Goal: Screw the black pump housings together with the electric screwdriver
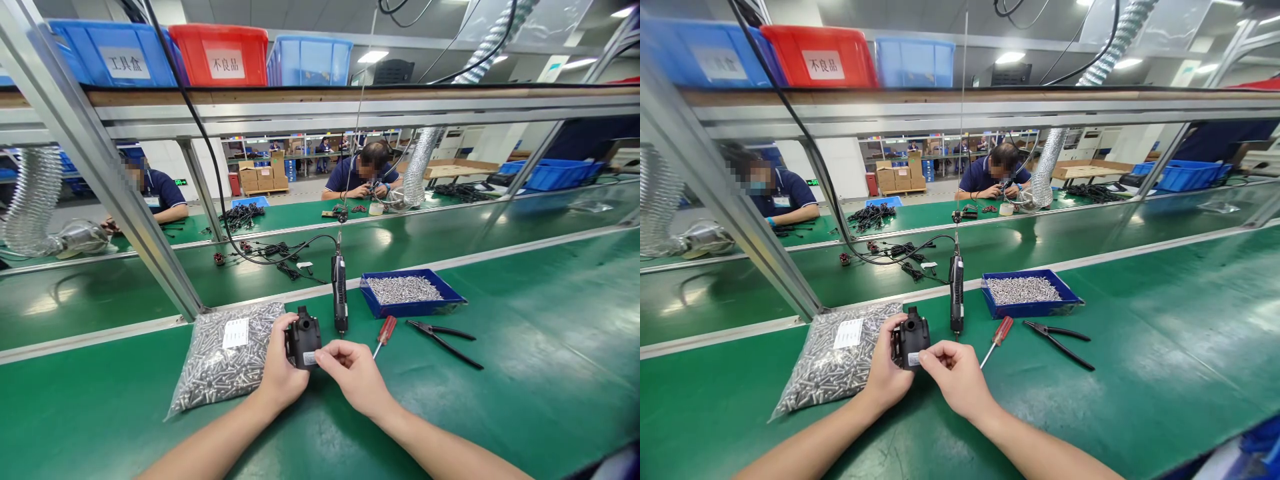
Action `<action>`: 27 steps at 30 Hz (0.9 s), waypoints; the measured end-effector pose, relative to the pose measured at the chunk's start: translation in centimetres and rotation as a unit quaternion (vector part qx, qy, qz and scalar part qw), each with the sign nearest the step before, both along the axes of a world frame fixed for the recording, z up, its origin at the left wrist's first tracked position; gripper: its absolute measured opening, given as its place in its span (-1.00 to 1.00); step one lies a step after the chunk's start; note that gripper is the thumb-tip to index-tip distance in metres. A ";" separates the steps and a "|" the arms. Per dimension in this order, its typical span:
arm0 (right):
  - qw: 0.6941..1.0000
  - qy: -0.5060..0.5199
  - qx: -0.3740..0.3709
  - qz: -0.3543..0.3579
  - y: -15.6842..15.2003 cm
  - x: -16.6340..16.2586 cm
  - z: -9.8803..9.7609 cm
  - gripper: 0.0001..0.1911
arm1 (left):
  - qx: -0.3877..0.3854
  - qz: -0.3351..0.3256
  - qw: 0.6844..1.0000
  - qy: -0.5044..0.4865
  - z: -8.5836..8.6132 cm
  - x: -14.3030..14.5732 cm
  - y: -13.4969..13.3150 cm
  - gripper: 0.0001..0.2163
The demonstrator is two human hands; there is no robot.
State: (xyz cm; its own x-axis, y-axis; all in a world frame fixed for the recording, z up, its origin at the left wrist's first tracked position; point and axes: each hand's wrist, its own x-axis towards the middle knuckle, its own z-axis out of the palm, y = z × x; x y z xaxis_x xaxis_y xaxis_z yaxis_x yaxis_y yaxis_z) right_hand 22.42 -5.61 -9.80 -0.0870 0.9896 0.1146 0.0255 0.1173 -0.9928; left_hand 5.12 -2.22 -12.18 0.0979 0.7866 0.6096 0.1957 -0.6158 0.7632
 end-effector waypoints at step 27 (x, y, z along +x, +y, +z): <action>0.996 -0.062 0.061 -0.003 1.5 2.5 0.9 -0.52 | 0.023 -0.018 0.999 -0.025 -0.7 -0.1 0.2 -0.36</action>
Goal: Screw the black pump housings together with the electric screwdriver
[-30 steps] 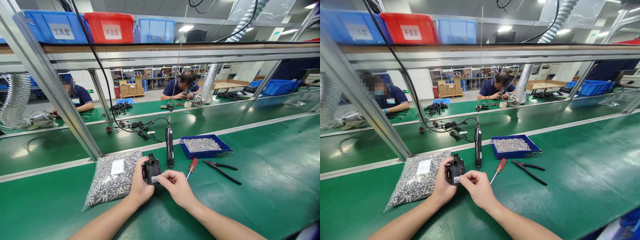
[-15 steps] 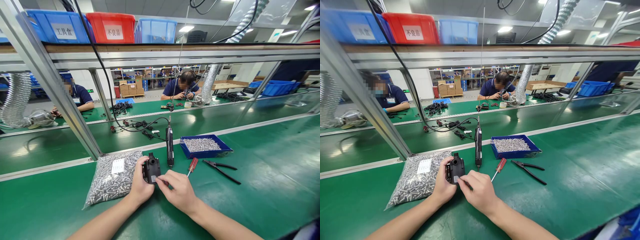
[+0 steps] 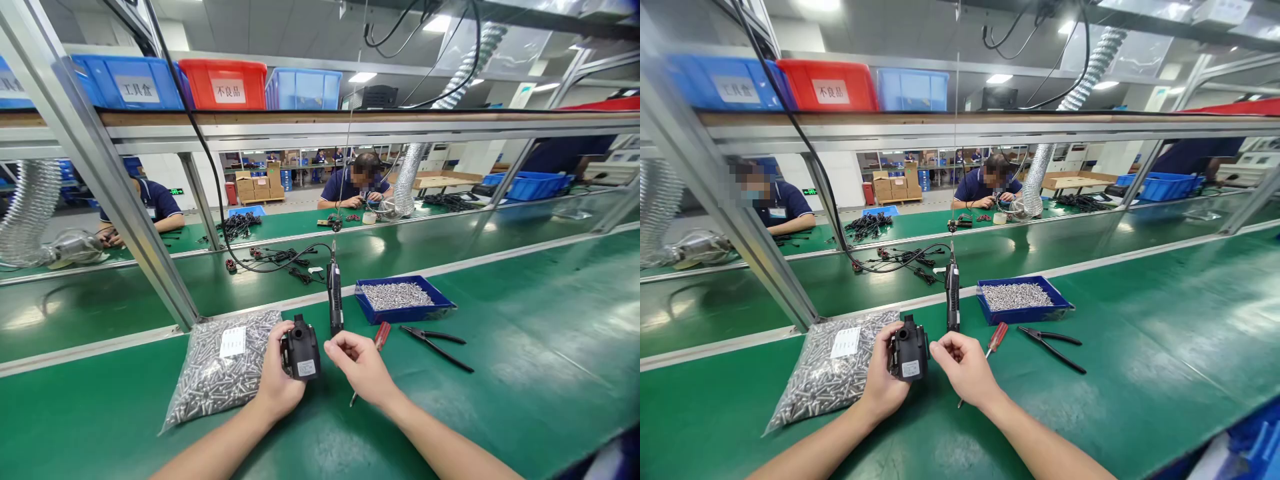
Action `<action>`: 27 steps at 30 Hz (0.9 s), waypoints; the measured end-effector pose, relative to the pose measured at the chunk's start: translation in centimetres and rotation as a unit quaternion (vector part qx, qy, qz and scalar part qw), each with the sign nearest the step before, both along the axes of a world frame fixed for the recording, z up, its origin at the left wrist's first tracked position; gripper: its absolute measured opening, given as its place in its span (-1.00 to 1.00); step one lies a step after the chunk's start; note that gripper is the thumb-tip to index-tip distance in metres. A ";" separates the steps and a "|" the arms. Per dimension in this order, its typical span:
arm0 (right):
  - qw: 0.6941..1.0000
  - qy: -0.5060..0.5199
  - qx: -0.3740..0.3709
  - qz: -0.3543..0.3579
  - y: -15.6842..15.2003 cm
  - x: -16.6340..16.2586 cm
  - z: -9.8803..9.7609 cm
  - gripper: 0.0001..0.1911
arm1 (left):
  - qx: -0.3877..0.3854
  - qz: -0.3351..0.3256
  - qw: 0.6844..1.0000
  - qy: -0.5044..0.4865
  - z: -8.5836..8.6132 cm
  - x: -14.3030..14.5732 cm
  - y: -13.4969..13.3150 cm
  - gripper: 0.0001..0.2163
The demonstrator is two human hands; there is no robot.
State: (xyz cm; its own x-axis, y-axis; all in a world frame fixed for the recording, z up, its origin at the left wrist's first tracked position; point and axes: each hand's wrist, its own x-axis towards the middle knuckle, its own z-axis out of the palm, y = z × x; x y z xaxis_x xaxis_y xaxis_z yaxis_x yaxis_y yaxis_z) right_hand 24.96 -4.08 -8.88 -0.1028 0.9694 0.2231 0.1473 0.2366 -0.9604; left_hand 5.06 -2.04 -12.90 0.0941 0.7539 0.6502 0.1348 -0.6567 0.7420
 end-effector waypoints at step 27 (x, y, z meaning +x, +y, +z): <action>0.978 0.085 -0.151 0.116 -1.0 -1.4 0.4 -0.62 | 0.083 0.076 0.992 0.062 0.4 0.0 0.3 -0.42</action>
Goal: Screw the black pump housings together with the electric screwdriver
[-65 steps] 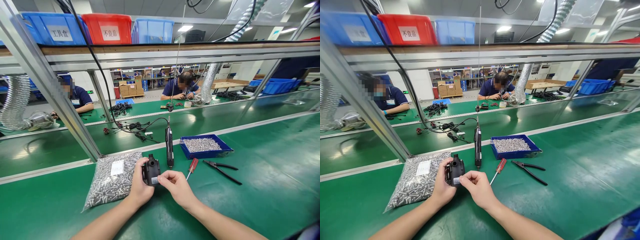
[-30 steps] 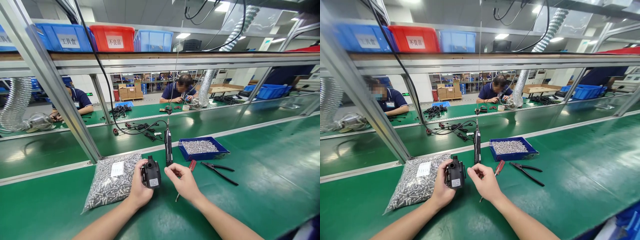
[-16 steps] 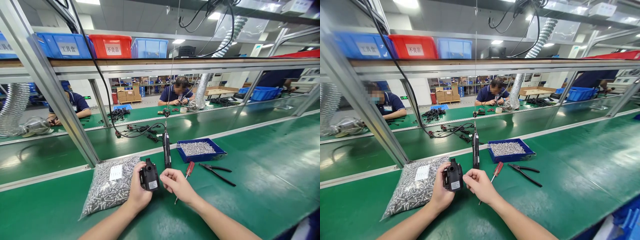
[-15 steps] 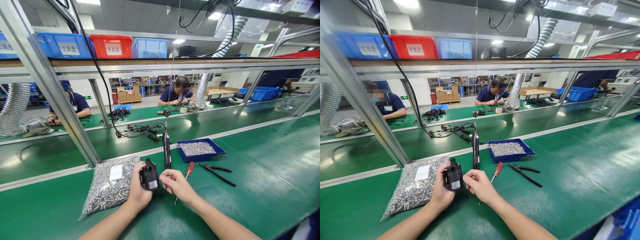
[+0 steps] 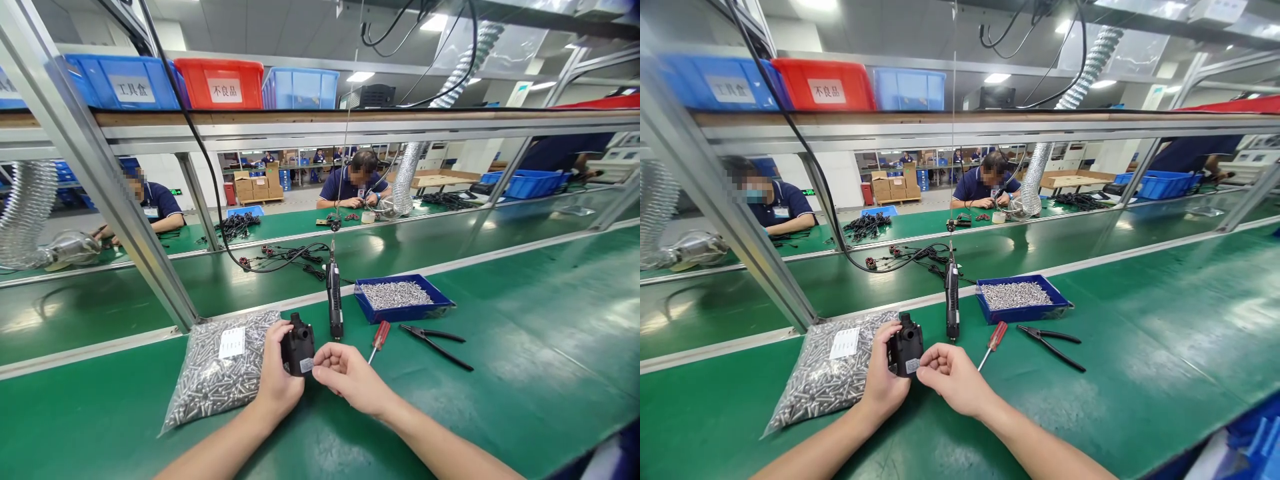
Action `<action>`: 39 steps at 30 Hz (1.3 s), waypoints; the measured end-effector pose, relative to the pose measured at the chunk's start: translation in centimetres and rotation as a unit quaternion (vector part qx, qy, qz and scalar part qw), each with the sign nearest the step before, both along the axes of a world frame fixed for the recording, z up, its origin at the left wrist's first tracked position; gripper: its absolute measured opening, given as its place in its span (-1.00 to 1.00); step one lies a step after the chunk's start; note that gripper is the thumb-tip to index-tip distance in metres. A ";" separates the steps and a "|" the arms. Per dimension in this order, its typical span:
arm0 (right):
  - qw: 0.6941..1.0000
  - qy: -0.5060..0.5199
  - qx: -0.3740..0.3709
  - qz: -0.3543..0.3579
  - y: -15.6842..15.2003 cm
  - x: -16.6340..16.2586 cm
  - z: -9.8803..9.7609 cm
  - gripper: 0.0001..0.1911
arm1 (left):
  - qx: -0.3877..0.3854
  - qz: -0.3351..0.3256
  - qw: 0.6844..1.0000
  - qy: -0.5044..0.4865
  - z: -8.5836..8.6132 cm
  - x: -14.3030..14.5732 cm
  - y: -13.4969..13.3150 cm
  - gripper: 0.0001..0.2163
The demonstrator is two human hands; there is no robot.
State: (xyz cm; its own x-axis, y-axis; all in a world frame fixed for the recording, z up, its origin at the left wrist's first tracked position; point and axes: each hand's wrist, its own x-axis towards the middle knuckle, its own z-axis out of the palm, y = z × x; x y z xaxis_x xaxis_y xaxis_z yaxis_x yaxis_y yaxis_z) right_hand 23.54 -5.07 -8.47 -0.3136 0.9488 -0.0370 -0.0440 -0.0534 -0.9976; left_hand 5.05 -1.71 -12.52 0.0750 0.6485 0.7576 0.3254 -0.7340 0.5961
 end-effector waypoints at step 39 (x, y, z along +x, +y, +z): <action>0.974 -0.155 0.165 0.016 -0.5 1.0 1.1 -0.64 | -0.081 -0.085 0.993 -0.018 0.3 -0.1 -0.3 -0.40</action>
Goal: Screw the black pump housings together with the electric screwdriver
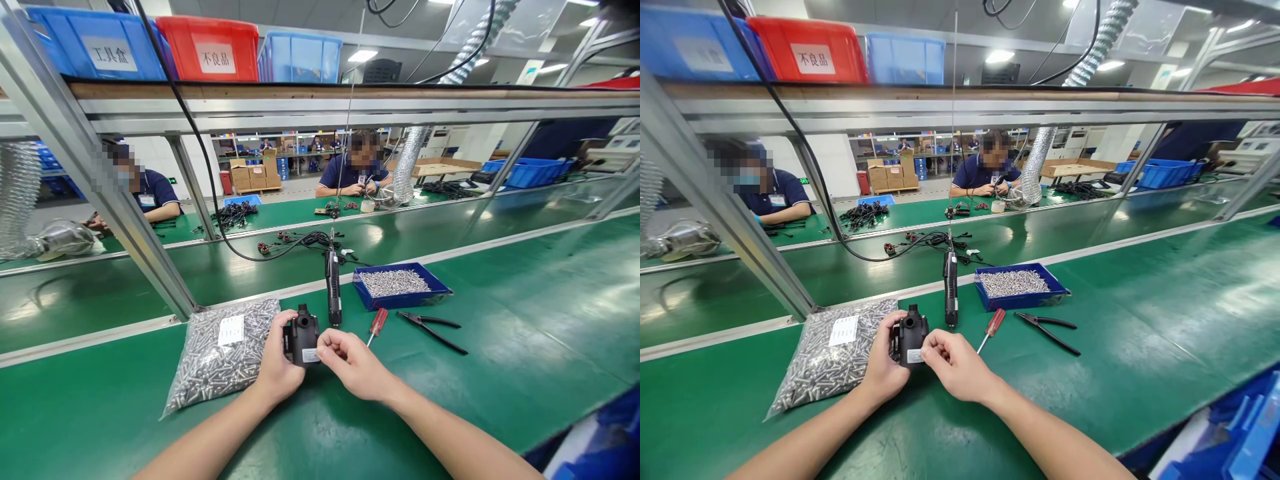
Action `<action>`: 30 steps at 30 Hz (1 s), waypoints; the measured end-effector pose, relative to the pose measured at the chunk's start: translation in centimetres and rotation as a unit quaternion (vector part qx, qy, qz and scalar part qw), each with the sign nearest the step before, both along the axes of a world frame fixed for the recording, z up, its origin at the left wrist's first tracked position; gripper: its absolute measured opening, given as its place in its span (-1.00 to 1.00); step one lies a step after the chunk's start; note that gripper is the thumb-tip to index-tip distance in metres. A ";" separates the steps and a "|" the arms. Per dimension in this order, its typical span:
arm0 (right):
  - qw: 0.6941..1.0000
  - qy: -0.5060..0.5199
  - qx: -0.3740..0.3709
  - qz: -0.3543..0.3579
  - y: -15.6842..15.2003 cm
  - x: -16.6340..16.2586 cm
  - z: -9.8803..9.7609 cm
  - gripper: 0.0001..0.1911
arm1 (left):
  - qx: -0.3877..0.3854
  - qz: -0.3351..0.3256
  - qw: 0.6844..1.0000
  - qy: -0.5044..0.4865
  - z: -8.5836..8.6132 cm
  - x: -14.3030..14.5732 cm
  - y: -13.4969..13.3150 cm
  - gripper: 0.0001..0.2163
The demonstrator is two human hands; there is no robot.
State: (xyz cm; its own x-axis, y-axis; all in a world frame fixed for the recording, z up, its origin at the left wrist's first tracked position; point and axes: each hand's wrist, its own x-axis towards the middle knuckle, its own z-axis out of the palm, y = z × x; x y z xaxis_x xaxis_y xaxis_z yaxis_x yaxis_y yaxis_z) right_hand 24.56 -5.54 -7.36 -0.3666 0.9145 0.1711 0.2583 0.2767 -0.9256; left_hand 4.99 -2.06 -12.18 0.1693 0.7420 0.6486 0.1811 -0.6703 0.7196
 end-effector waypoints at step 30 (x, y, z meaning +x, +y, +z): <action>0.974 -0.185 0.072 -0.104 0.2 -0.6 -0.5 -0.58 | 0.049 0.018 0.999 -0.017 -0.2 0.0 0.2 -0.42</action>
